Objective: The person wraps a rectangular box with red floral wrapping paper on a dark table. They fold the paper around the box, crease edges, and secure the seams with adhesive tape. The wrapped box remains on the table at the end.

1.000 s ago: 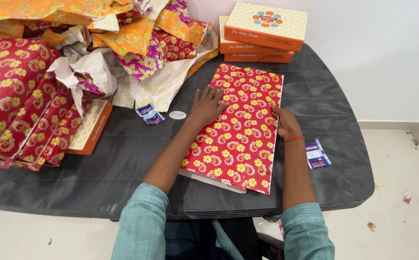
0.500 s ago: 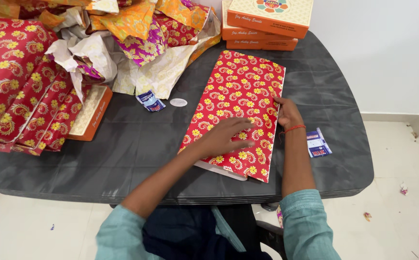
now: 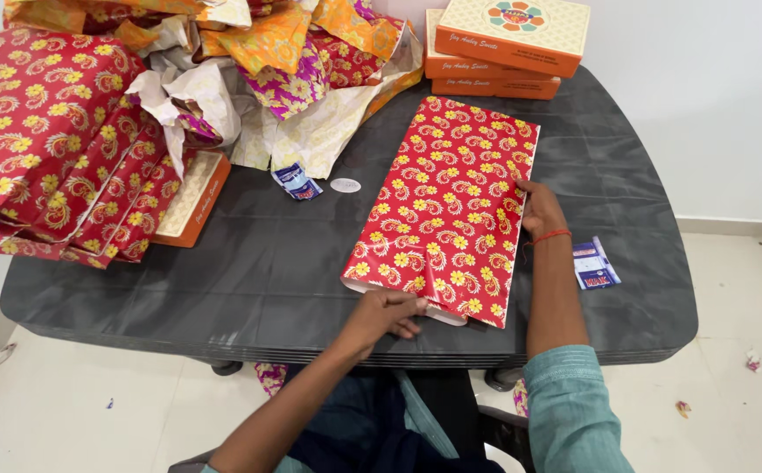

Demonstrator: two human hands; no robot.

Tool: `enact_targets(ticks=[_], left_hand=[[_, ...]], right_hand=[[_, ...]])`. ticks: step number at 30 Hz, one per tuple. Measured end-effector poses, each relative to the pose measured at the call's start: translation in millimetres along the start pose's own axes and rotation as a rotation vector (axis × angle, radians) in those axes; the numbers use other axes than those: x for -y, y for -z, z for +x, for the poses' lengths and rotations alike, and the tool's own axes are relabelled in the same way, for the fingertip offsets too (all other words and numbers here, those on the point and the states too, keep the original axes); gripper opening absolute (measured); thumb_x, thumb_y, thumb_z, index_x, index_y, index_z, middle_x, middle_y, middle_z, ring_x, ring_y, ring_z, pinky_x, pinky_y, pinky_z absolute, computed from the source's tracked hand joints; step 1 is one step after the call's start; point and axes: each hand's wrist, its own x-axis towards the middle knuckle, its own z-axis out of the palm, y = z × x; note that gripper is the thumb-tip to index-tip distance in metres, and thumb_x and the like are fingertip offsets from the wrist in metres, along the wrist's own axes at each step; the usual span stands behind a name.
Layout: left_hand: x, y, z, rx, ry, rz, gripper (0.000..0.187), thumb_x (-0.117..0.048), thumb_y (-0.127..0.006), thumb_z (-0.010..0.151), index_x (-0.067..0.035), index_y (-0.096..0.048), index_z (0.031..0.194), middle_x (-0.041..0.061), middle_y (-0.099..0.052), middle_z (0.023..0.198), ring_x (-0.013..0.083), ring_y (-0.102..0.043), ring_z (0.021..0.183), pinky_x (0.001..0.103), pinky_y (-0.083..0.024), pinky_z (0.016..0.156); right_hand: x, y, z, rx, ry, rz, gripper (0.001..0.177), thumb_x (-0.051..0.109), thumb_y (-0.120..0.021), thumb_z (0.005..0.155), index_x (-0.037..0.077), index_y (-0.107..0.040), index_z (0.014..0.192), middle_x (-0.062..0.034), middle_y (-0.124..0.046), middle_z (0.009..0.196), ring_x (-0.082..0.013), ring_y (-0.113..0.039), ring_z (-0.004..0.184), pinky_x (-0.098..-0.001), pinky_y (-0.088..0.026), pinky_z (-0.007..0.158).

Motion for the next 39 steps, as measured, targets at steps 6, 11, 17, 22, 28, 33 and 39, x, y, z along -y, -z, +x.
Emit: enact_targets(ticks=[6, 11, 17, 22, 28, 33, 39], left_hand=[[16, -21, 1, -0.049, 0.047, -0.47, 0.039, -0.014, -0.075, 0.09, 0.001, -0.061, 0.123, 0.016, -0.069, 0.119, 0.0233, -0.072, 0.105, 0.034, -0.061, 0.093], [37, -38, 1, -0.191, -0.064, -0.738, 0.052, 0.01, -0.062, 0.084, -0.012, -0.047, 0.128, 0.014, -0.062, 0.132, 0.0216, -0.064, 0.125, 0.036, -0.051, 0.108], [51, -35, 31, -0.203, -0.172, -0.8, 0.027, -0.003, -0.054, 0.096, 0.002, -0.054, 0.122, 0.015, -0.066, 0.122, 0.0261, -0.066, 0.115, 0.043, -0.054, 0.105], [50, -20, 62, -0.143, -0.094, -0.732, 0.029, -0.014, -0.054, 0.101, 0.002, -0.056, 0.125, 0.016, -0.068, 0.114, 0.0283, -0.069, 0.104, 0.047, -0.059, 0.092], [44, -7, 87, -0.142, 0.032, -0.528, 0.036, -0.022, -0.059, 0.098, -0.005, -0.056, 0.129, 0.015, -0.07, 0.114, 0.0281, -0.071, 0.1, 0.047, -0.061, 0.086], [38, -9, 99, -0.217, 0.054, -0.385, 0.042, -0.027, -0.063, 0.096, -0.008, -0.053, 0.132, 0.012, -0.068, 0.118, 0.027, -0.07, 0.1, 0.048, -0.06, 0.082], [45, -17, 100, -0.297, -0.181, -0.317, 0.048, -0.024, -0.065, 0.095, -0.005, -0.051, 0.137, 0.005, -0.064, 0.126, 0.0168, -0.064, 0.113, 0.038, -0.056, 0.09]], right_hand=[[0, 3, 5, 0.039, 0.0, 0.022, 0.025, 0.014, -0.057, 0.102, -0.002, -0.055, 0.121, -0.0174, -0.072, 0.115, -0.0215, -0.075, 0.095, -0.0386, -0.063, 0.086], [2, 2, 6, 0.07, -0.028, 0.035, 0.027, 0.015, -0.056, 0.101, -0.001, -0.054, 0.123, -0.0166, -0.072, 0.115, -0.023, -0.074, 0.097, -0.0429, -0.062, 0.088], [3, -2, 2, 0.081, -0.039, 0.04, 0.029, 0.016, -0.053, 0.101, -0.002, -0.054, 0.124, -0.0163, -0.072, 0.116, -0.0235, -0.074, 0.099, -0.045, -0.062, 0.089], [3, -1, 6, 0.097, 0.007, 0.046, 0.028, 0.015, -0.054, 0.102, -0.003, -0.055, 0.124, -0.0167, -0.071, 0.117, -0.0244, -0.073, 0.101, -0.0439, -0.061, 0.093], [2, -3, 7, 0.092, 0.01, 0.039, 0.029, 0.015, -0.054, 0.101, -0.002, -0.055, 0.124, -0.0168, -0.071, 0.119, -0.0239, -0.072, 0.103, -0.042, -0.059, 0.095], [4, -7, -1, 0.061, 0.008, 0.008, 0.03, 0.016, -0.053, 0.1, -0.002, -0.053, 0.124, -0.0165, -0.071, 0.119, -0.0236, -0.072, 0.102, -0.0423, -0.059, 0.095], [3, -4, 2, 0.065, 0.013, 0.005, 0.031, 0.015, -0.053, 0.1, -0.003, -0.053, 0.125, -0.0175, -0.069, 0.122, -0.024, -0.071, 0.106, -0.0425, -0.059, 0.096]])
